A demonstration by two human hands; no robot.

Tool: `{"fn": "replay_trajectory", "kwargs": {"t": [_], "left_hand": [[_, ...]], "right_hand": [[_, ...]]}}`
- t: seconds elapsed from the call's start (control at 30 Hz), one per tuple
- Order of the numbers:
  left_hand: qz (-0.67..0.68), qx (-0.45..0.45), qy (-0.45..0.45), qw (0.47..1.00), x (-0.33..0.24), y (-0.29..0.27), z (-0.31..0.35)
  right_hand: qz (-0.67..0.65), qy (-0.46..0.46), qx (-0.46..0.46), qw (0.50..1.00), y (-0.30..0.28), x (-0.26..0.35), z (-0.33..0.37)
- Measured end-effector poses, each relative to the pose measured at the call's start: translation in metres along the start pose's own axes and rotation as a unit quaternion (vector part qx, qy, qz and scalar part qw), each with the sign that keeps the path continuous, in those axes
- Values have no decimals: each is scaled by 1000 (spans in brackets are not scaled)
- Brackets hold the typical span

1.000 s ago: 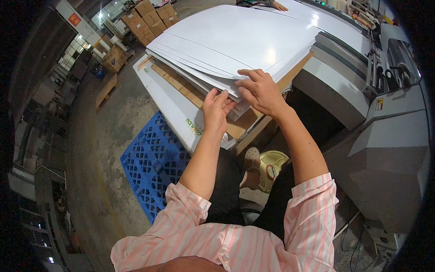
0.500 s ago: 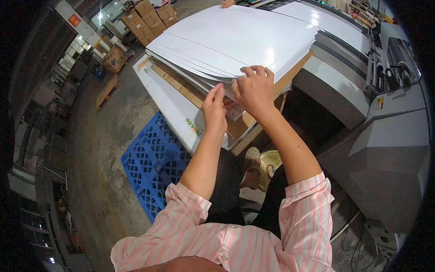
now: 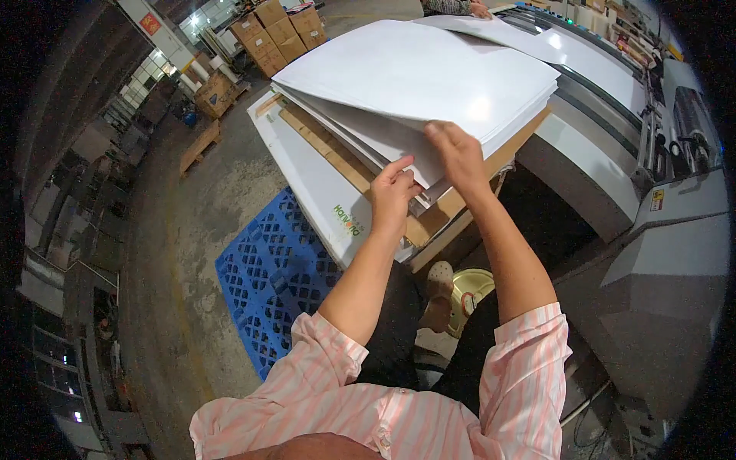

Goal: Flipping through a stack of large white sheets of paper or plastic on a work table for inspection or preparation.

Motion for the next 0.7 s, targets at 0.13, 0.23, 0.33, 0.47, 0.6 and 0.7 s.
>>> {"fn": "replay_trajectory", "kwargs": {"t": [0.13, 0.23, 0.33, 0.47, 0.6, 0.7], "left_hand": [[-12, -3, 9, 1000, 2, -3, -1], [63, 4, 26, 998, -2, 1, 1], [124, -36, 4, 992, -10, 0, 5], [168, -24, 20, 985, -10, -3, 5], [173, 2, -13, 985, -3, -5, -3], [167, 12, -19, 986, 1, -6, -6]], "right_hand": [[-176, 45, -84, 980, -13, -6, -7], [54, -108, -78, 990, -15, 32, 0], [192, -226, -41, 954, -6, 57, 15], [345, -313, 21, 885, 13, 47, 25], [384, -340, 6, 858, 13, 63, 35], [404, -348, 16, 846, 15, 66, 40]]}}
Point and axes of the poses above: each hand's wrist, its own z-axis away from the middle knuckle, its own y-axis out of the palm, x = y × z, the point moved 10 cm from there along -z, towards the middle knuckle, and after that the axes turned 14 degrees about z, right-handed, at the moved point
